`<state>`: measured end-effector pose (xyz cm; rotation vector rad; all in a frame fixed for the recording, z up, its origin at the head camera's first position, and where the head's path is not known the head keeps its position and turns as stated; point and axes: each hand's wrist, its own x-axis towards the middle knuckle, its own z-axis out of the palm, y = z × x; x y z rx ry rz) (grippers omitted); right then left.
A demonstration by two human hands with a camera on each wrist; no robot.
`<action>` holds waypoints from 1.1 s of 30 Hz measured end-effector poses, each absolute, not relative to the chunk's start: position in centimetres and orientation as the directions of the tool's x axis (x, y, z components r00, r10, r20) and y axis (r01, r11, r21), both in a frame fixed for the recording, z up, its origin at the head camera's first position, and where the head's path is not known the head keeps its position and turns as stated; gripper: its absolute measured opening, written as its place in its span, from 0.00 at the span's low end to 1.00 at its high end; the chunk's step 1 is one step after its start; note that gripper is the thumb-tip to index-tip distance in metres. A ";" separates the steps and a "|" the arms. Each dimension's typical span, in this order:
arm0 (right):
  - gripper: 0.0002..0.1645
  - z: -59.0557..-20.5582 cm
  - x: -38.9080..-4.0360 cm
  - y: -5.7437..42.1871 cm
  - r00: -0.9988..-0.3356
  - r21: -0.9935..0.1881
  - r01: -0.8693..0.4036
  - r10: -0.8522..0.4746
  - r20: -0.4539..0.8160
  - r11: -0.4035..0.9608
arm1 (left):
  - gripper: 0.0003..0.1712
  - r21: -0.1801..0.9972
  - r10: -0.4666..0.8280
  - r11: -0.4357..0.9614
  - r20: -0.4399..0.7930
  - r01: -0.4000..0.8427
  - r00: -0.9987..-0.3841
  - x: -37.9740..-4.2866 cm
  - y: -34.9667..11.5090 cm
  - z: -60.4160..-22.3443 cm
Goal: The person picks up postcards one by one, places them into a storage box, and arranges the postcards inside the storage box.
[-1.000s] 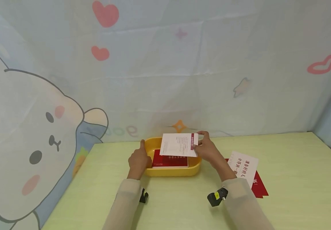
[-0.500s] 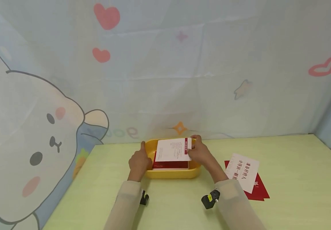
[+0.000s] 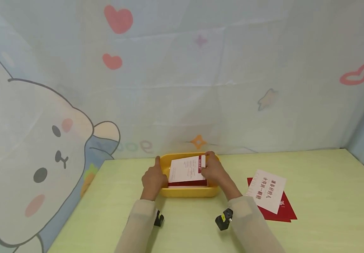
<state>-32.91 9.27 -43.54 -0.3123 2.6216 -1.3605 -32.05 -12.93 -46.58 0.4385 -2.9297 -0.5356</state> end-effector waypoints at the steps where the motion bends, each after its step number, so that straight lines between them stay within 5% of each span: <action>1: 0.40 -43.5 -32.9 9.2 -0.964 -0.820 -0.109 -0.260 -0.050 0.562 | 0.49 0.365 -0.304 0.895 0.080 -0.256 -0.949 -32.0 -12.9 -46.5; 33: 0.40 -44.6 -33.0 7.0 -0.968 -0.496 -0.237 -0.245 0.049 0.836 | 0.49 0.348 -0.312 0.899 0.085 -0.265 -0.946 -32.0 -13.1 -46.5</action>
